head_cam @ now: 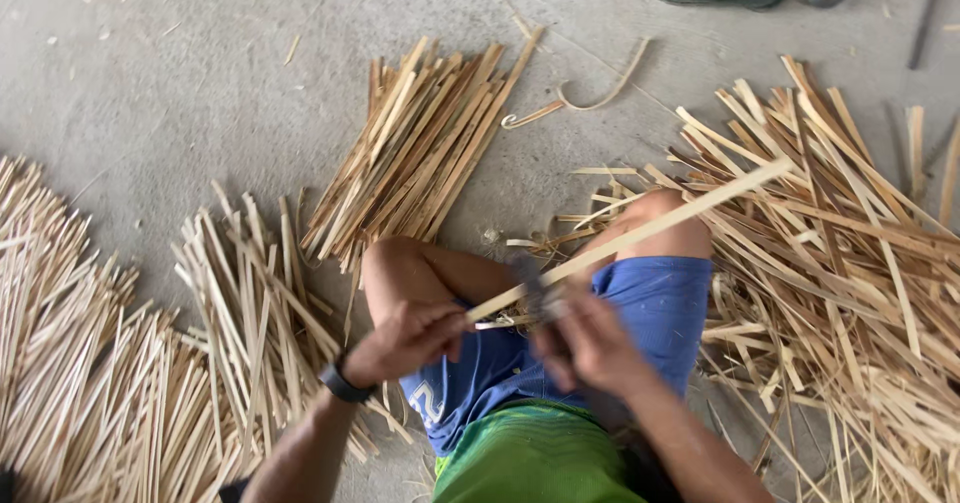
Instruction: The person uses a knife to shave and smooth thin bamboo strips, handling them individually while sitting on a concrete floor next to piles of prepared bamboo.
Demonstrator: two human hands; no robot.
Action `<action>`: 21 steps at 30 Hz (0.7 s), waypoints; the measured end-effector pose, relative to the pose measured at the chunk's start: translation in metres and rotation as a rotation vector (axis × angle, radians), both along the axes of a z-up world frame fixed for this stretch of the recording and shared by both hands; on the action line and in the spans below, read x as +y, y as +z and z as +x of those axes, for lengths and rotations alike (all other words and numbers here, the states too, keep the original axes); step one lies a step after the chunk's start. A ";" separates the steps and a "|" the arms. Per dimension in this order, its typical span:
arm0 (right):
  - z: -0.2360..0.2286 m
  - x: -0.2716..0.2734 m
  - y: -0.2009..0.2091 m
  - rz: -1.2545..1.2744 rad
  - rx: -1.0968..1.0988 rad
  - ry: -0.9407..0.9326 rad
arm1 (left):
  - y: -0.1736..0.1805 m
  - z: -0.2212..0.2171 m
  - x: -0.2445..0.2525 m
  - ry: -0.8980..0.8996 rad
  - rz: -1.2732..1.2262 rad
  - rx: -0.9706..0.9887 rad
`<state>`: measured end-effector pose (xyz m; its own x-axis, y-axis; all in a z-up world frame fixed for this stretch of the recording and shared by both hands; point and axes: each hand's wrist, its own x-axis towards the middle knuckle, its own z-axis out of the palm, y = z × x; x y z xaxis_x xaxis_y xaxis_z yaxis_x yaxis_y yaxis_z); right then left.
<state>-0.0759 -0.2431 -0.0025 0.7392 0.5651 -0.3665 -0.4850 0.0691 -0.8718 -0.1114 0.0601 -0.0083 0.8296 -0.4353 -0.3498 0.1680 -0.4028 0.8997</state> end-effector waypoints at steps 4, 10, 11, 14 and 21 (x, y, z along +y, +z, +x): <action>-0.009 0.016 -0.005 0.156 0.034 0.106 | 0.015 -0.014 -0.011 0.031 0.006 -0.108; 0.016 -0.038 0.008 0.253 0.078 -0.283 | 0.026 -0.040 0.074 0.085 0.049 0.123; 0.014 -0.040 0.006 0.253 0.030 -0.233 | 0.022 -0.043 0.085 0.094 0.067 0.130; 0.013 -0.040 0.000 0.350 -0.039 -0.170 | 0.011 -0.056 0.120 0.100 0.145 0.141; 0.014 -0.068 -0.018 0.089 0.119 -0.357 | -0.026 -0.111 0.225 0.184 0.315 0.454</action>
<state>-0.0615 -0.3113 -0.0202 0.8504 0.3133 -0.4226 -0.5141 0.3243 -0.7941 -0.2229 0.2848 -0.0345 0.6185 -0.1154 -0.7773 0.6015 -0.5669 0.5628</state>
